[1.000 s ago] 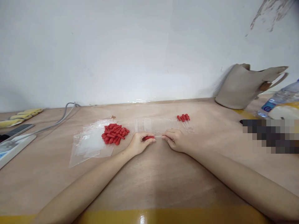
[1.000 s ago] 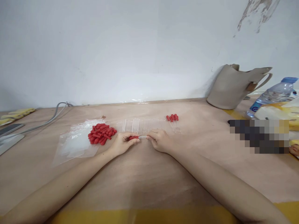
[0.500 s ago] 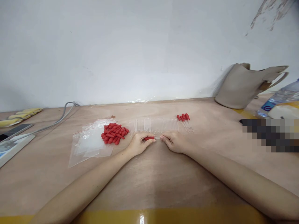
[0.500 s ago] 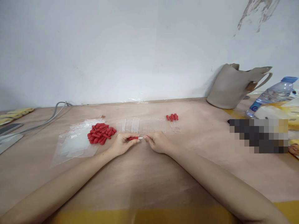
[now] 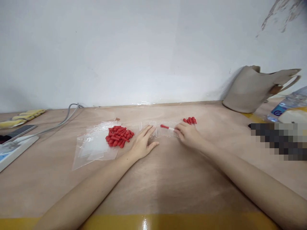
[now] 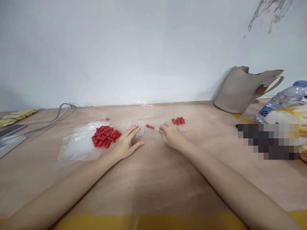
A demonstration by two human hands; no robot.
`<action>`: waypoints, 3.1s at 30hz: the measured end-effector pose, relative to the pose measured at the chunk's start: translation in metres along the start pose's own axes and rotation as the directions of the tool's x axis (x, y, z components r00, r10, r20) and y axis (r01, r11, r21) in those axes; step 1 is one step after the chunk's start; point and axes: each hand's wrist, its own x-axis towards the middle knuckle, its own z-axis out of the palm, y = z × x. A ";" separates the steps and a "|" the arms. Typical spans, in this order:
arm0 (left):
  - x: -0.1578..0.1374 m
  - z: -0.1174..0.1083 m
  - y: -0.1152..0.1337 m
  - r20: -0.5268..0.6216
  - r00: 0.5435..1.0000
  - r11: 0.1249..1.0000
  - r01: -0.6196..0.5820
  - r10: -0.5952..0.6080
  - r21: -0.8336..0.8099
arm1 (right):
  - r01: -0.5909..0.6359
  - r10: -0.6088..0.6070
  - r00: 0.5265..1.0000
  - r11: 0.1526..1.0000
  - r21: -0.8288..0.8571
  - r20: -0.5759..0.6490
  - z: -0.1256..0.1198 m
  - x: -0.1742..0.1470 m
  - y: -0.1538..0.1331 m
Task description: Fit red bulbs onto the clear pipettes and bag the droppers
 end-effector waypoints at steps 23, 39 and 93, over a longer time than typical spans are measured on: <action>0.000 0.006 -0.003 0.121 0.987 0.994 0.104 -0.108 0.040 | -0.606 0.657 0.754 0.697 -0.384 0.002 -0.006 0.005 0.050; 0.016 -0.022 -0.009 -0.065 0.981 0.884 0.192 -0.182 0.425 | -0.617 0.675 0.726 0.724 -0.308 0.132 0.002 0.009 0.028; 0.002 0.015 0.010 0.137 0.972 0.829 0.233 -0.189 -0.509 | 0.093 -0.094 0.996 0.994 0.057 -0.001 0.002 -0.026 -0.031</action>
